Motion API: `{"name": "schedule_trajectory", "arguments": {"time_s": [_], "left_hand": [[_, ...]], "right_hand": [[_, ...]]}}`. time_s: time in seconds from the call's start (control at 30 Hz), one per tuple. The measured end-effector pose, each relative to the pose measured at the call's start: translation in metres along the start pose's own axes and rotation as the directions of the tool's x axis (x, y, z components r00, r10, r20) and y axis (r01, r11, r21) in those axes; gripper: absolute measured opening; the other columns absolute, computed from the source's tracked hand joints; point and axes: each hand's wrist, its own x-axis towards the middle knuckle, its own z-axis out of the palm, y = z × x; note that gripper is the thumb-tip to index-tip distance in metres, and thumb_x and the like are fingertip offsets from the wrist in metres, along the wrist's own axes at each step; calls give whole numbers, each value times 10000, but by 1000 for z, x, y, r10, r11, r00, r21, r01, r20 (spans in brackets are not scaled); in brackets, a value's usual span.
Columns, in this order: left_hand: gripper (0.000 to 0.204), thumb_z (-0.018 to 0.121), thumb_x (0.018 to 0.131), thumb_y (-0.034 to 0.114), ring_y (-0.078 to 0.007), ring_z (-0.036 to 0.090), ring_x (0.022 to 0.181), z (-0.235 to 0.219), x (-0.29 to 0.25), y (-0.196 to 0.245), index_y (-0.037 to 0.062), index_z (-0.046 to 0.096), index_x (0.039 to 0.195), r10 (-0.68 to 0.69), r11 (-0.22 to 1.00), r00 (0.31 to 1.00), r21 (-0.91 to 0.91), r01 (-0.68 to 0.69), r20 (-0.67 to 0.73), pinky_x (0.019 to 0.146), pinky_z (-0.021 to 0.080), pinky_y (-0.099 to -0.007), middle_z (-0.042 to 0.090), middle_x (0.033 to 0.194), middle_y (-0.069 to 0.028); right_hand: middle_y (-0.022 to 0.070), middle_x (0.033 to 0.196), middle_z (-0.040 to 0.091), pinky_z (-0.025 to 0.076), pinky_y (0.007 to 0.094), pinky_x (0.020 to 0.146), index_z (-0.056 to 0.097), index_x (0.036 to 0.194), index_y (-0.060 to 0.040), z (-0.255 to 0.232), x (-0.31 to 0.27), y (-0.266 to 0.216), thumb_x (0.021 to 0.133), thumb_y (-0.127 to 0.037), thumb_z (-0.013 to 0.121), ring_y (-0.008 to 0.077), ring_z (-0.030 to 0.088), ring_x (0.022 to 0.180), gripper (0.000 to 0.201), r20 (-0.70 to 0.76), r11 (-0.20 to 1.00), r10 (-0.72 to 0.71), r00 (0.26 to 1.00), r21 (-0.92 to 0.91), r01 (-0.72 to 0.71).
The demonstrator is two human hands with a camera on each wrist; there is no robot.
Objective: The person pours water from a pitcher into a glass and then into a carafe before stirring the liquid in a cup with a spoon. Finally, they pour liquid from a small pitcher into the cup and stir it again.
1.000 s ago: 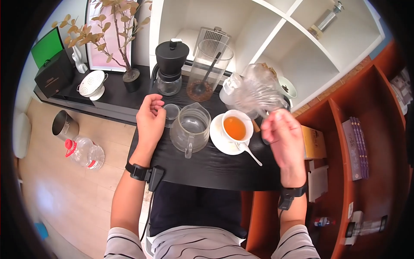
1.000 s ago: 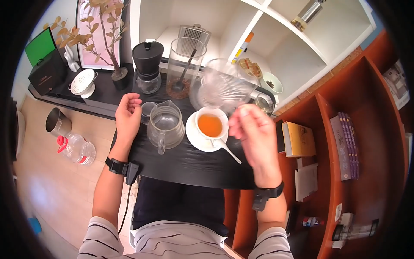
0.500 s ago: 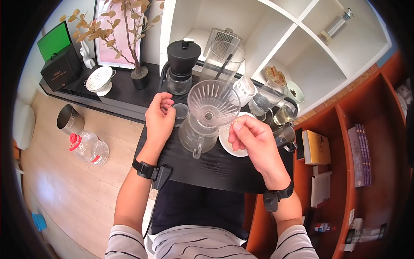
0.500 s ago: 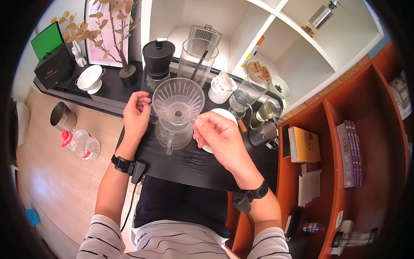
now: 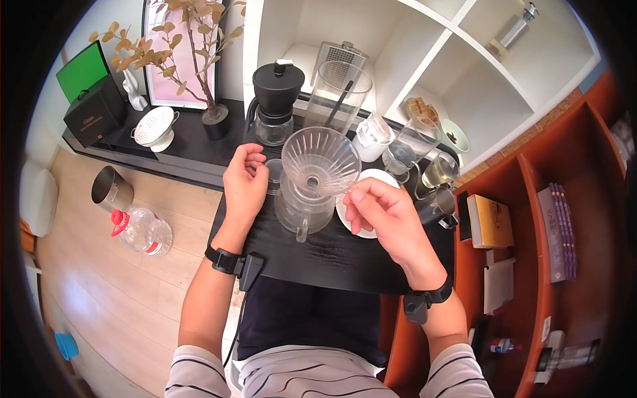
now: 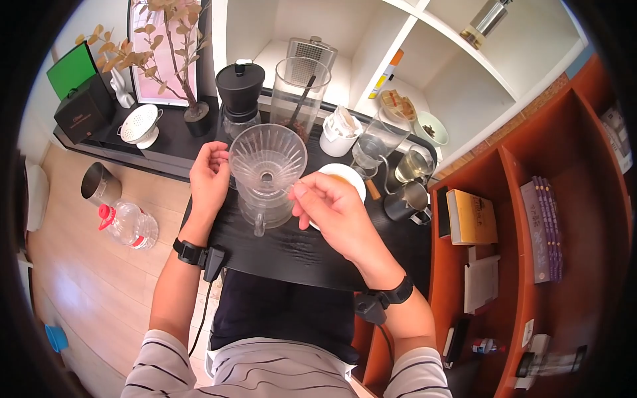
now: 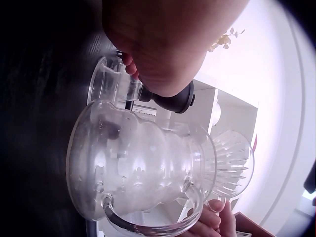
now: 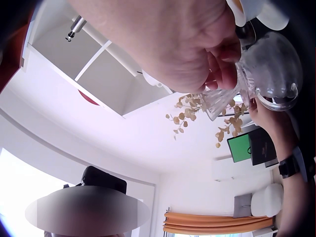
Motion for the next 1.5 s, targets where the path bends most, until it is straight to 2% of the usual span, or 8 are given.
{"name": "schedule_trajectory", "arguments": {"time_s": [0.4, 0.6, 0.7, 0.87, 1.0, 1.07, 1.33, 1.5], "left_hand": [[314, 602, 902, -73, -77, 613, 831, 2, 1, -12, 20, 676, 1193, -9, 996, 1000, -85, 10, 11, 742, 513, -235, 706, 983, -34], [342, 588, 913, -98, -73, 595, 881, 0, 1, -17, 20, 663, 1225, 21, 997, 999, -78, -19, 24, 783, 496, -214, 687, 1031, -33], [329, 589, 926, -88, -81, 609, 899, -2, 0, -7, 17, 660, 1230, 2, 999, 999, -38, 0, 39, 802, 505, -223, 688, 1040, -35], [319, 589, 945, -81, -77, 608, 927, -2, 0, -6, 14, 655, 1243, -11, 1000, 999, -21, 12, 50, 823, 505, -218, 684, 1065, -37], [324, 585, 943, -82, -77, 606, 927, -1, 1, -6, 13, 654, 1245, -1, 1000, 999, -17, 2, 48, 823, 501, -217, 681, 1061, -35], [330, 581, 938, -83, -78, 603, 925, -1, 0, -5, 12, 652, 1245, -16, 1000, 998, -4, 17, 56, 821, 498, -217, 678, 1058, -34], [336, 599, 901, -59, -87, 601, 863, 0, 1, -12, 18, 666, 1221, 3, 1000, 999, -14, -2, 33, 770, 503, -239, 690, 1005, -37], [335, 598, 903, -60, -84, 599, 847, 0, 0, -10, 20, 667, 1220, 12, 1000, 1000, 1, -12, 27, 758, 502, -237, 691, 1001, -35]], "right_hand": [[34, 891, 677, 523, 249, 686, 684, 1071, -12, 4, 1, 3, 1112, -217, 620, 93, 632, 727, 218, -7, 999, 21, 1000, 30, -21], [19, 887, 672, 531, 253, 706, 669, 1077, -21, -8, -14, -11, 1120, -209, 608, 92, 642, 758, 203, -54, 990, -128, 990, 46, 130], [27, 895, 684, 531, 254, 697, 663, 1060, -51, -35, -36, -28, 1128, -217, 593, 95, 641, 753, 193, -331, 962, -246, 911, 32, 271], [20, 886, 679, 511, 224, 719, 655, 1046, -64, -120, -55, -35, 1134, -235, 580, 89, 612, 743, 206, -652, 880, -389, 651, -55, 472], [10, 865, 669, 509, 229, 719, 662, 1039, -63, -192, -55, -5, 1132, -251, 587, 83, 597, 743, 222, -725, 922, -346, 595, -143, 361], [9, 852, 665, 509, 235, 703, 664, 1016, -61, -214, -51, 13, 1131, -253, 589, 82, 592, 735, 236, -754, 968, -245, 609, -155, 198], [27, 831, 679, 489, 237, 651, 664, 1012, -68, -237, -32, 42, 1119, -234, 593, 93, 603, 688, 210, -704, 996, -77, 706, -20, 89], [29, 840, 682, 483, 227, 641, 659, 1018, -67, -236, -31, 49, 1113, -232, 590, 92, 607, 680, 202, -700, 996, -63, 711, 4, 92]]}}
